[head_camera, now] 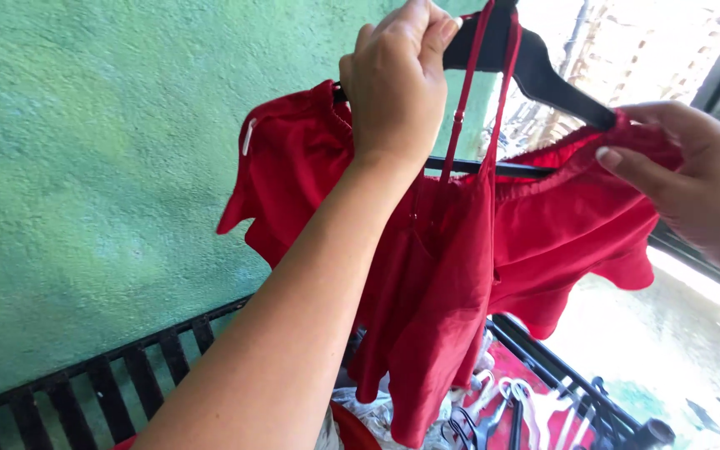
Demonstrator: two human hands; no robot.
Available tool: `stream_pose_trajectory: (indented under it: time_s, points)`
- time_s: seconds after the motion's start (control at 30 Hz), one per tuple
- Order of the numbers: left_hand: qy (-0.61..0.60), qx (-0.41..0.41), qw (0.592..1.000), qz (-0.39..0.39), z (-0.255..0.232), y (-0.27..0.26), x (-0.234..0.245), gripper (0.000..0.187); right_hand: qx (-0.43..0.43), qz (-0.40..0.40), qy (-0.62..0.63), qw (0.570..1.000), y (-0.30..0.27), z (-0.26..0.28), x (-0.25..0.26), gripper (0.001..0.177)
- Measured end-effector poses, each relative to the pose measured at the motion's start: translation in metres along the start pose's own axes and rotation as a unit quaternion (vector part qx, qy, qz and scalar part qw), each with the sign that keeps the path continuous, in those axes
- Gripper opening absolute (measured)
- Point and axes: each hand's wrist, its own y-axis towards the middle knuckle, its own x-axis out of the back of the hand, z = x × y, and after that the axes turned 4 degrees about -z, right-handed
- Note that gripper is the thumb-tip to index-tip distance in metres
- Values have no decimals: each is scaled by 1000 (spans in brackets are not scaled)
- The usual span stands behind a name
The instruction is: The person takes damp garments from a red bucket, places each on a hanger, and hangs them on an outdoor clothes rack. Items handled include a dark blue top, a brown top, a patterned top, and a red top. The person moves between an indoor area with a desk and an outdoor balcony with a metal rack.
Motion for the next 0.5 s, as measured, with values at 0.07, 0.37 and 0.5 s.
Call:
stream_pose_trajectory:
  time_s: [0.07,0.37,0.5]
  points:
    - [-16,24,1000,-2,-5,-3,-4,16,-48,18,17,999,-4,-23,12,26]
    - [-191,53,980,33,-65,-26,-70,22,-196,4,290,937,-63,-86,113,25]
    - [-245,67,966,45,-122,-39,-104,23,-224,-28,352,908,-102,-100,158,29]
